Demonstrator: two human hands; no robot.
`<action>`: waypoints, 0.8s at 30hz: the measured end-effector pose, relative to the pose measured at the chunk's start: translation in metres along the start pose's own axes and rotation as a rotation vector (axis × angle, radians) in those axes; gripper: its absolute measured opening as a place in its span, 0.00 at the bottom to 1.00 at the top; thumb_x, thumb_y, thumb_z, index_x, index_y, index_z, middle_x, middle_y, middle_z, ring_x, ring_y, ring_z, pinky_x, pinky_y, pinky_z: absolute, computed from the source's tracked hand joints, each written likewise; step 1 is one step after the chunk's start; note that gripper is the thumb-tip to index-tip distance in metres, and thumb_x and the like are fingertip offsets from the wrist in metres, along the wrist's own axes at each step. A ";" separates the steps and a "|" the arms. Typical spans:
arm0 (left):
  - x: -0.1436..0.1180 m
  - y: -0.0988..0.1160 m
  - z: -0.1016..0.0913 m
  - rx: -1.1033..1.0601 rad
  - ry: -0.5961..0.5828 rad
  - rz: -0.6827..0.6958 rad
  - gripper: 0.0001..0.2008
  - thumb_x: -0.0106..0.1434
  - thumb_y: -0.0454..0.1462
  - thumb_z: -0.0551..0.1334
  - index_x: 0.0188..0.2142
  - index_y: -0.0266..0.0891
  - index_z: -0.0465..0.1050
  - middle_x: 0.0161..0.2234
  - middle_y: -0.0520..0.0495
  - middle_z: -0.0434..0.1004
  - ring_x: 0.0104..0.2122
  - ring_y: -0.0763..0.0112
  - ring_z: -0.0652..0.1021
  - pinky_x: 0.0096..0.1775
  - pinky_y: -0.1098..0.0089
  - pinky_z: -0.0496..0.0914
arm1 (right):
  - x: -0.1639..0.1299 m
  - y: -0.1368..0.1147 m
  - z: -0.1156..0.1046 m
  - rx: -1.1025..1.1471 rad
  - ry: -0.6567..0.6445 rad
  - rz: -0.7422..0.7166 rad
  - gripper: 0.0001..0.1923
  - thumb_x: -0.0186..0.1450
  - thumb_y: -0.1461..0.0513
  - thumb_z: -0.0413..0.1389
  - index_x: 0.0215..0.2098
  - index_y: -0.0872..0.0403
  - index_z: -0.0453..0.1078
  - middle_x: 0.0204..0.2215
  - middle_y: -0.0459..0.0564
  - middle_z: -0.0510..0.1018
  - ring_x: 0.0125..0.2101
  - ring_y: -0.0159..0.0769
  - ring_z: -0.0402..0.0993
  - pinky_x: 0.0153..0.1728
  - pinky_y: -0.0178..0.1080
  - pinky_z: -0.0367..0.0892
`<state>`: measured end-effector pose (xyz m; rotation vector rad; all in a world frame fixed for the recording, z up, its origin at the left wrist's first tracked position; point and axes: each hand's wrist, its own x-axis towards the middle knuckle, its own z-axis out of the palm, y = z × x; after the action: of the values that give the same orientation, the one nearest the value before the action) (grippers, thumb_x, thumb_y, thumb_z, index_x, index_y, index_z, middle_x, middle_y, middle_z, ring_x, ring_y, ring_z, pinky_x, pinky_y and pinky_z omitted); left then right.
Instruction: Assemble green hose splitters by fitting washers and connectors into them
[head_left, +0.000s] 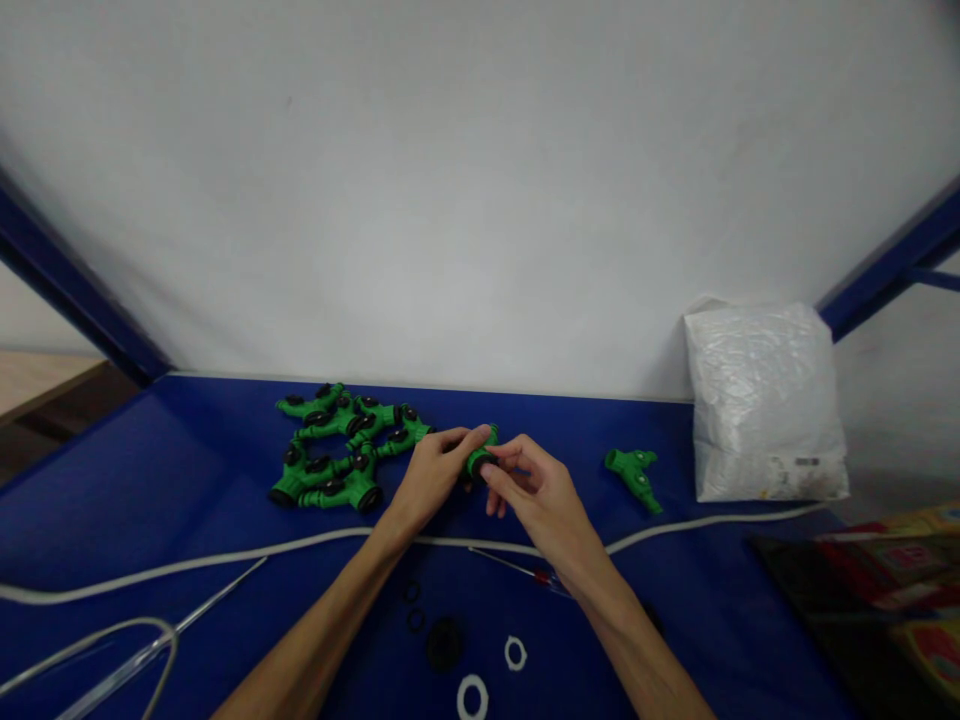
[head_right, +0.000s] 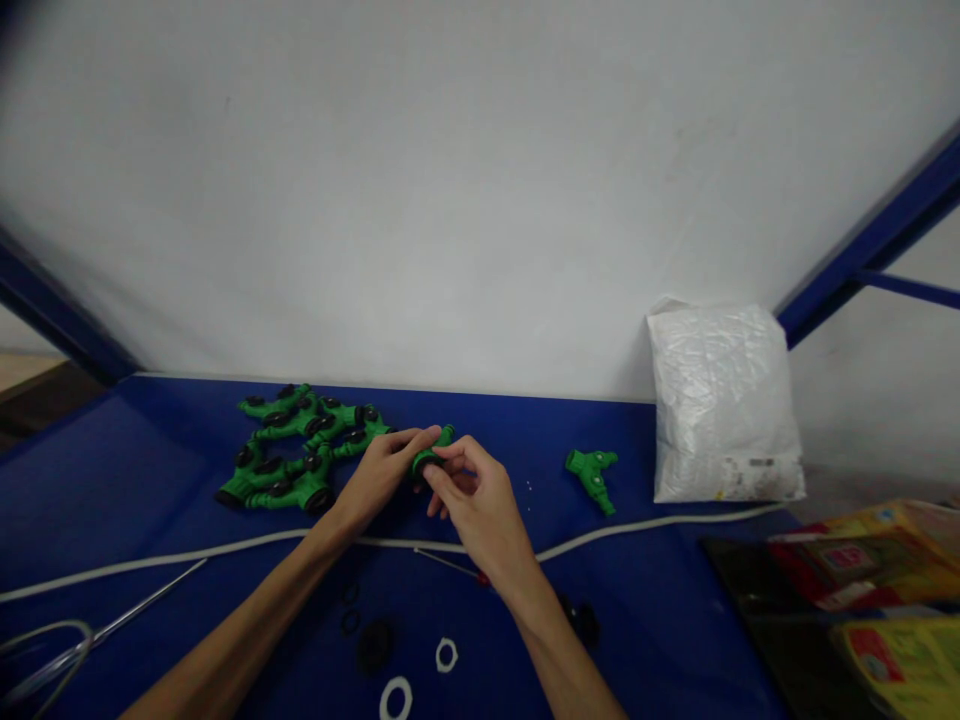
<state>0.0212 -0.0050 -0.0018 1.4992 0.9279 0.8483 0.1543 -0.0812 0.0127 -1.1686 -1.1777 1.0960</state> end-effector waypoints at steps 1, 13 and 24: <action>0.000 0.001 0.002 -0.039 0.017 0.013 0.24 0.62 0.55 0.59 0.29 0.35 0.75 0.23 0.53 0.68 0.23 0.73 0.68 0.26 0.73 0.63 | 0.000 0.000 0.002 0.030 0.013 0.005 0.13 0.63 0.54 0.62 0.39 0.53 0.68 0.24 0.40 0.72 0.20 0.29 0.72 0.22 0.34 0.65; 0.003 -0.002 0.011 -0.245 0.137 0.122 0.19 0.63 0.52 0.61 0.37 0.38 0.74 0.35 0.50 0.75 0.37 0.69 0.72 0.43 0.72 0.67 | 0.000 -0.002 0.006 0.140 0.111 -0.031 0.12 0.64 0.55 0.61 0.39 0.52 0.67 0.26 0.41 0.74 0.22 0.30 0.73 0.25 0.35 0.68; 0.003 -0.001 0.011 -0.284 0.138 0.127 0.18 0.63 0.51 0.63 0.40 0.38 0.75 0.37 0.49 0.76 0.38 0.70 0.74 0.44 0.73 0.67 | 0.000 0.000 0.008 0.044 0.130 -0.108 0.10 0.67 0.55 0.58 0.41 0.52 0.68 0.27 0.41 0.72 0.22 0.29 0.72 0.26 0.36 0.67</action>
<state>0.0326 -0.0065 -0.0044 1.2743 0.7799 1.1381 0.1462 -0.0809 0.0127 -1.1124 -1.0975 0.9455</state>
